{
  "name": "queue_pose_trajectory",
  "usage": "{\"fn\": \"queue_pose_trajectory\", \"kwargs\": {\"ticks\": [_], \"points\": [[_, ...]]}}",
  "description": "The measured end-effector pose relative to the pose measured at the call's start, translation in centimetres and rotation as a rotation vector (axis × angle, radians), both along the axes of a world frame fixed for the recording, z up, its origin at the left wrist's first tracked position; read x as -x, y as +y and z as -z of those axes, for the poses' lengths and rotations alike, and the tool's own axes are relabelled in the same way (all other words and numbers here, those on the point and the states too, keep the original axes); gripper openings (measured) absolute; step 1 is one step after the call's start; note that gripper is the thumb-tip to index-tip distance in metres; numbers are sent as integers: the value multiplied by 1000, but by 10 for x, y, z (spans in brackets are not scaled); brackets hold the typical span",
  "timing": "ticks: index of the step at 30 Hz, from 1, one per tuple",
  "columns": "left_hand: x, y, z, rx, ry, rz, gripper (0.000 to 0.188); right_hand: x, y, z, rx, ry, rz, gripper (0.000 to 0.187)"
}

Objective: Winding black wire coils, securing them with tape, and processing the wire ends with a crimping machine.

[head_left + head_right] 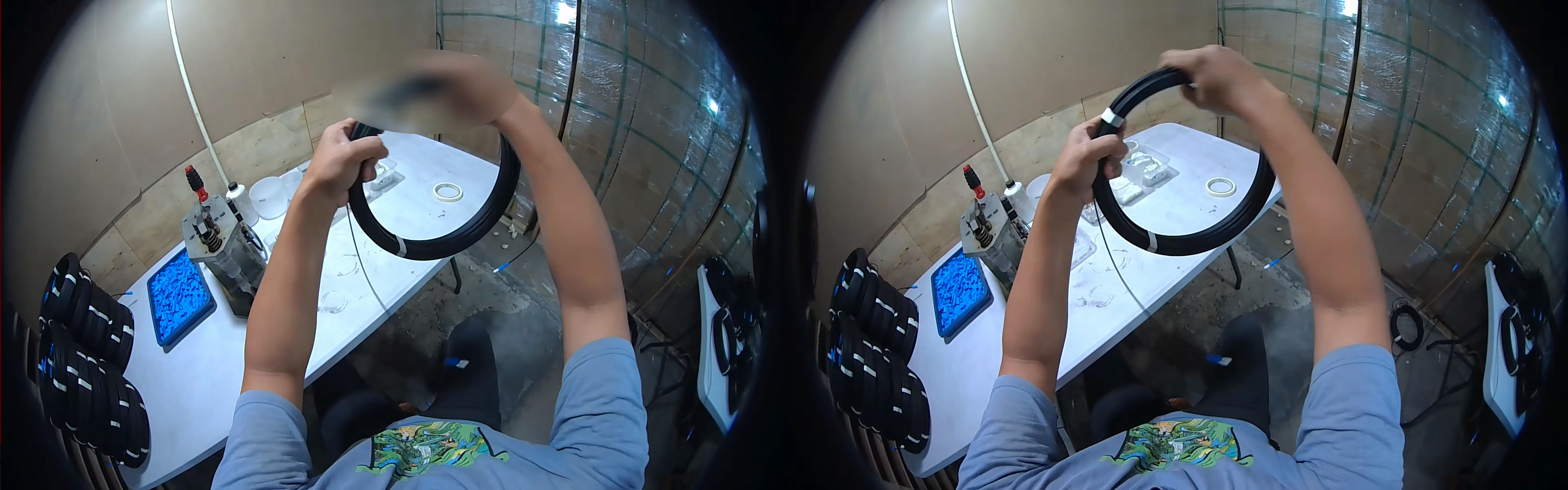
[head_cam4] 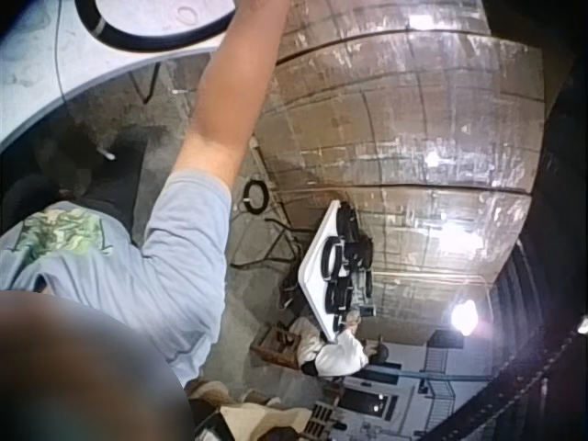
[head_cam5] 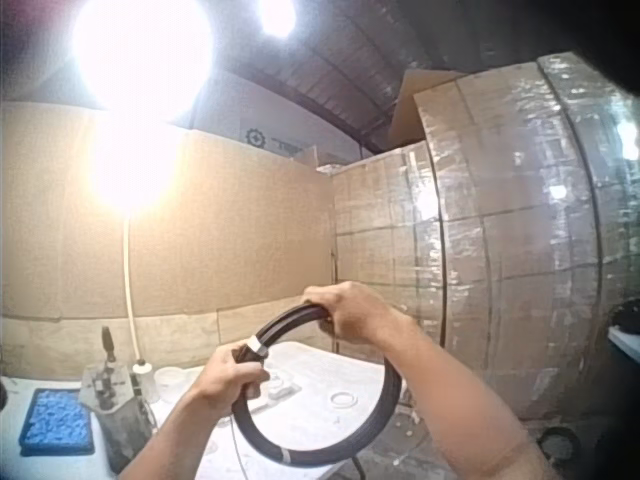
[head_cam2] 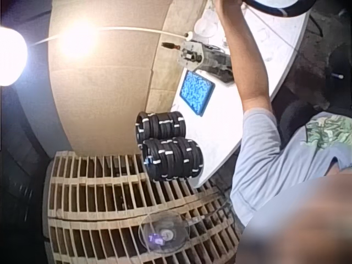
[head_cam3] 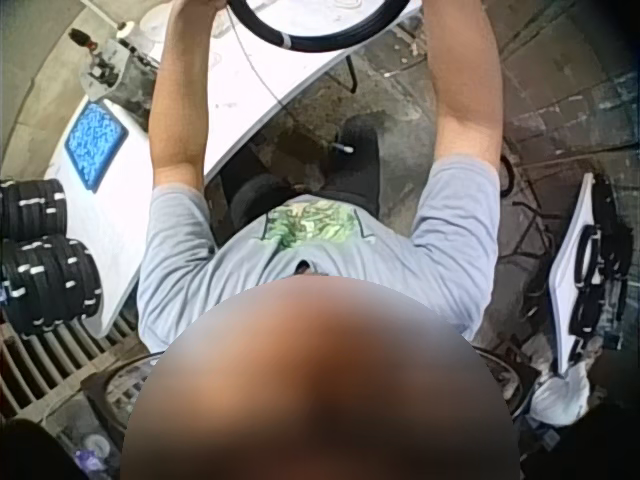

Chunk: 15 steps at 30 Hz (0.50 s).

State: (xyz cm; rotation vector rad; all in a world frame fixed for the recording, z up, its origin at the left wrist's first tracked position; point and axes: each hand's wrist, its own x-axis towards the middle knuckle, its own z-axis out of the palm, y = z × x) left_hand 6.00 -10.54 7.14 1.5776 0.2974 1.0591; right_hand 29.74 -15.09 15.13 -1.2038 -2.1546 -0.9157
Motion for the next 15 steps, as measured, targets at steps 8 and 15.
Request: {"fn": "queue_pose_trajectory", "kwargs": {"ticks": [8, 15], "points": [[18, 31, 26, 347, -253, 133, 19, -63, -42, 69, 563, 938, -231, 53], [-3, 59, 66, 503, -46, -34, 13, -58, -30, 124, 571, 1284, -65, 57]]}}
